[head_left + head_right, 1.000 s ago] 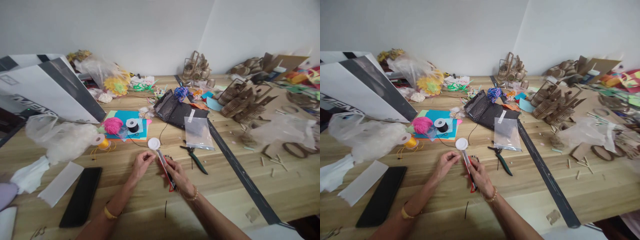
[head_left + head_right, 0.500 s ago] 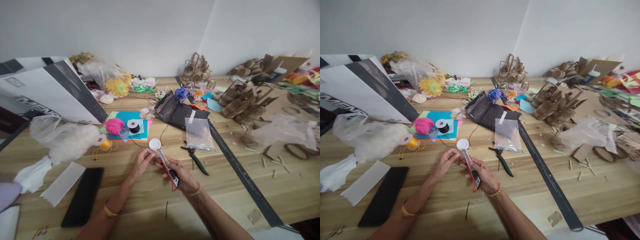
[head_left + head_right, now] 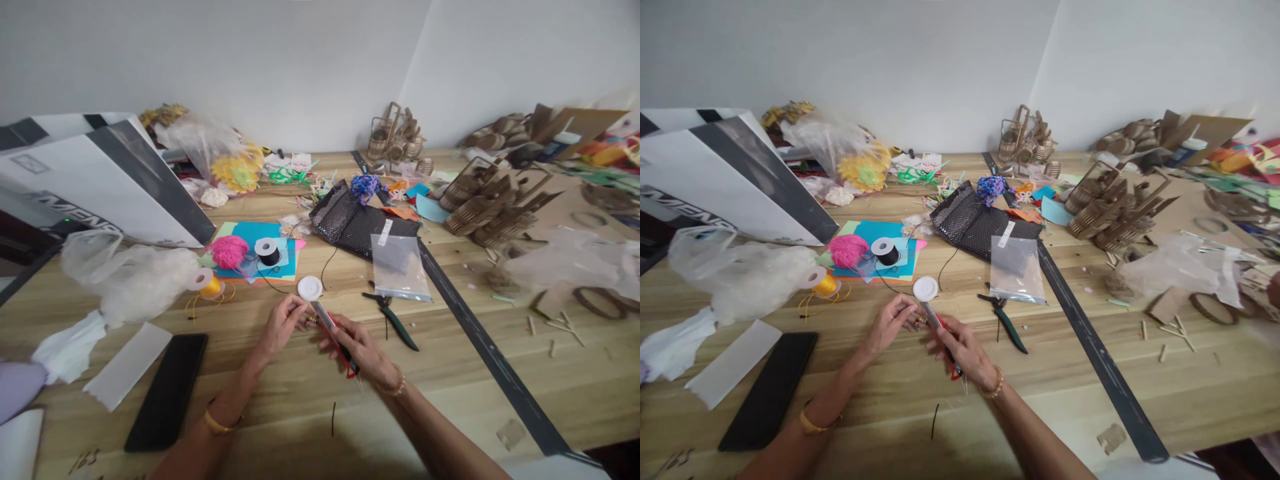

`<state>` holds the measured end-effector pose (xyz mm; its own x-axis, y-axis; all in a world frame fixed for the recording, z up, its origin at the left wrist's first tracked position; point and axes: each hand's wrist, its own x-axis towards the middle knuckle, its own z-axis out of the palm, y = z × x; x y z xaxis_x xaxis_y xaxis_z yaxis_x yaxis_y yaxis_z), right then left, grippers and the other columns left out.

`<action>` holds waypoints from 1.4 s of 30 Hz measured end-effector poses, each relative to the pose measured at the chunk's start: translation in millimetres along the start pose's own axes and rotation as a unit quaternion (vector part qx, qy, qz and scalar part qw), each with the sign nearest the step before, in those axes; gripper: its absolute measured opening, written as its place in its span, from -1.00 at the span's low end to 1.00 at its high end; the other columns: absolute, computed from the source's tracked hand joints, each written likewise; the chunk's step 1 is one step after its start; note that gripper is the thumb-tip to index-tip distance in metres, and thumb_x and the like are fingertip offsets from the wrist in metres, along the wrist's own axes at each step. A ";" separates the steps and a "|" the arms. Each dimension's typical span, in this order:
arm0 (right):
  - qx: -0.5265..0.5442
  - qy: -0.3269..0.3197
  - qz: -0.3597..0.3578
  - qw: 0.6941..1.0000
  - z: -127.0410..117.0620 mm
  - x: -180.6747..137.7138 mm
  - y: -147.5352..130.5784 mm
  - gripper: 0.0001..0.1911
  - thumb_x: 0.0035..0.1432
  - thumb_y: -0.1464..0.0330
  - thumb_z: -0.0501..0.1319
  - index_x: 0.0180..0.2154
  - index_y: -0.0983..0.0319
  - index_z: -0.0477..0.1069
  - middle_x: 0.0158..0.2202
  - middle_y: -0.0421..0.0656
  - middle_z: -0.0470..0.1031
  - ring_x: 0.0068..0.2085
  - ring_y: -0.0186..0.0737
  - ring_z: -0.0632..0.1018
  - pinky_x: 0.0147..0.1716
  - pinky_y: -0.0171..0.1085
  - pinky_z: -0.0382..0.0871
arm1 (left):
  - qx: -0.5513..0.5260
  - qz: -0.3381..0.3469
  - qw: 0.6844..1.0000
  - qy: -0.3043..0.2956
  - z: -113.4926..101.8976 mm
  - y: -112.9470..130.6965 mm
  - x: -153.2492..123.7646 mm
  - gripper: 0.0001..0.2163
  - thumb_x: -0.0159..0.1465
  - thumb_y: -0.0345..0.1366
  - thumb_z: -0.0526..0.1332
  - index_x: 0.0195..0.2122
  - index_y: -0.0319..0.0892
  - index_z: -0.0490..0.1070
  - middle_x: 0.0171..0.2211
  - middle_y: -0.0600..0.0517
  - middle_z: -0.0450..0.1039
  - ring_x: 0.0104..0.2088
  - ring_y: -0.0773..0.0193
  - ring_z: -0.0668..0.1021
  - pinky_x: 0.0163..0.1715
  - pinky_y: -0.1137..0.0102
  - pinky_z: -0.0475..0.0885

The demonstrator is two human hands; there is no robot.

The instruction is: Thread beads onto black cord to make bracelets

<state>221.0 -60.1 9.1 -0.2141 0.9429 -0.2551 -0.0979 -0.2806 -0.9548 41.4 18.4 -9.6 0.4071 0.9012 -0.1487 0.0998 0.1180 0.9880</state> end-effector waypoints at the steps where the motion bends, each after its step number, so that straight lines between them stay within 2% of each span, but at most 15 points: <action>1: -0.035 0.004 -0.015 0.999 -0.7 -0.9 -1.0 -0.47 0.23 0.05 0.08 0.05 0.29 0.36 -0.41 -0.12 0.52 -0.51 -0.34 0.49 -0.56 -0.40 0.36 | 0.004 0.001 1.000 0.001 0.3 0.6 -0.3 -0.71 0.20 -0.04 0.18 -0.34 -0.19 0.27 -0.30 -0.04 0.55 -0.46 0.27 0.60 -0.54 0.45 0.45; 4: -0.164 0.026 -0.085 0.982 -4.0 -2.6 -2.0 -0.54 0.30 0.12 0.01 0.04 0.27 0.39 -0.37 -0.11 0.51 -0.44 -0.30 0.49 -0.45 -0.34 0.39 | 0.017 0.003 1.000 0.003 0.8 2.7 -1.4 -0.70 0.20 -0.02 0.17 -0.33 -0.20 0.28 -0.30 -0.03 0.54 -0.45 0.24 0.62 -0.55 0.45 0.45; 7: -0.283 0.039 -0.154 0.946 -7.7 -4.7 -3.3 -0.62 0.33 0.23 -0.02 0.04 0.25 0.38 -0.20 -0.06 0.52 -0.22 -0.19 0.52 -0.19 -0.24 0.40 | 0.029 -0.001 1.000 0.005 1.0 6.6 -2.8 -0.66 0.20 0.01 0.15 -0.31 -0.21 0.29 -0.23 -0.07 0.53 -0.43 0.22 0.62 -0.53 0.43 0.46; 9: -0.348 0.040 -0.175 0.920 -9.1 -7.5 -6.2 -0.63 0.34 0.30 -0.04 0.09 0.23 0.33 -0.12 -0.03 0.50 -0.15 -0.16 0.51 -0.12 -0.21 0.38 | 0.032 -0.006 0.999 0.005 1.3 9.7 -3.7 -0.64 0.19 0.03 0.15 -0.28 -0.21 0.31 -0.19 -0.08 0.52 -0.41 0.23 0.62 -0.51 0.42 0.48; 16: -0.552 0.040 -0.153 0.819 -7.0 -18.5 -17.3 -0.56 0.33 0.38 -0.04 0.22 0.21 0.13 -0.14 -0.03 0.42 -0.19 -0.17 0.51 -0.23 -0.25 0.38 | 0.042 0.002 0.999 0.008 2.2 13.3 -4.8 -0.63 0.20 0.03 0.15 -0.23 -0.20 0.38 -0.39 0.02 0.48 -0.42 0.25 0.56 -0.46 0.40 0.50; 21: -0.622 0.028 -0.131 0.772 -2.4 -20.5 -18.9 -0.58 0.31 0.39 -0.01 0.19 0.22 0.14 -0.14 -0.04 0.40 -0.13 -0.15 0.46 -0.26 -0.28 0.35 | 0.031 -0.005 0.999 0.013 3.4 13.1 -3.8 -0.64 0.15 0.03 0.18 -0.27 -0.19 0.38 -0.12 -0.08 0.50 -0.42 0.27 0.55 -0.45 0.39 0.51; 25: -0.647 0.026 -0.115 0.753 2.6 -20.2 -24.1 -0.58 0.30 0.41 0.01 0.18 0.23 0.13 -0.12 -0.03 0.39 -0.11 -0.13 0.43 -0.26 -0.28 0.34 | 0.031 -0.016 0.999 0.010 5.5 15.4 -4.1 -0.65 0.15 0.03 0.19 -0.30 -0.19 0.36 -0.05 -0.12 0.48 -0.41 0.28 0.55 -0.43 0.37 0.52; 32: -0.673 0.028 -0.102 0.732 8.7 -14.1 -30.4 -0.63 0.30 0.42 0.00 0.13 0.22 0.17 -0.13 -0.03 0.39 -0.14 -0.14 0.45 -0.38 -0.32 0.30 | 0.037 -0.004 0.999 0.007 5.9 15.8 -5.4 -0.67 0.15 0.03 0.18 -0.38 -0.18 0.30 -0.01 -0.12 0.45 -0.41 0.28 0.55 -0.42 0.35 0.53; 42: -0.682 0.024 -0.091 0.725 9.5 -9.7 -27.7 -0.58 0.27 0.44 0.02 0.16 0.22 0.12 -0.15 -0.04 0.40 -0.26 -0.20 0.52 -0.44 -0.34 0.23 | 0.047 0.009 0.999 0.010 5.8 13.4 -5.2 -0.71 0.19 -0.02 0.17 -0.34 -0.18 0.33 0.03 -0.11 0.42 -0.40 0.29 0.54 -0.43 0.35 0.54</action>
<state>216.6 -63.1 39.4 -0.2805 0.9566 -0.0788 0.9394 0.2567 -0.2271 45.9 12.8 4.2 0.3920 0.9108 -0.1294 0.1772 0.0632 0.9821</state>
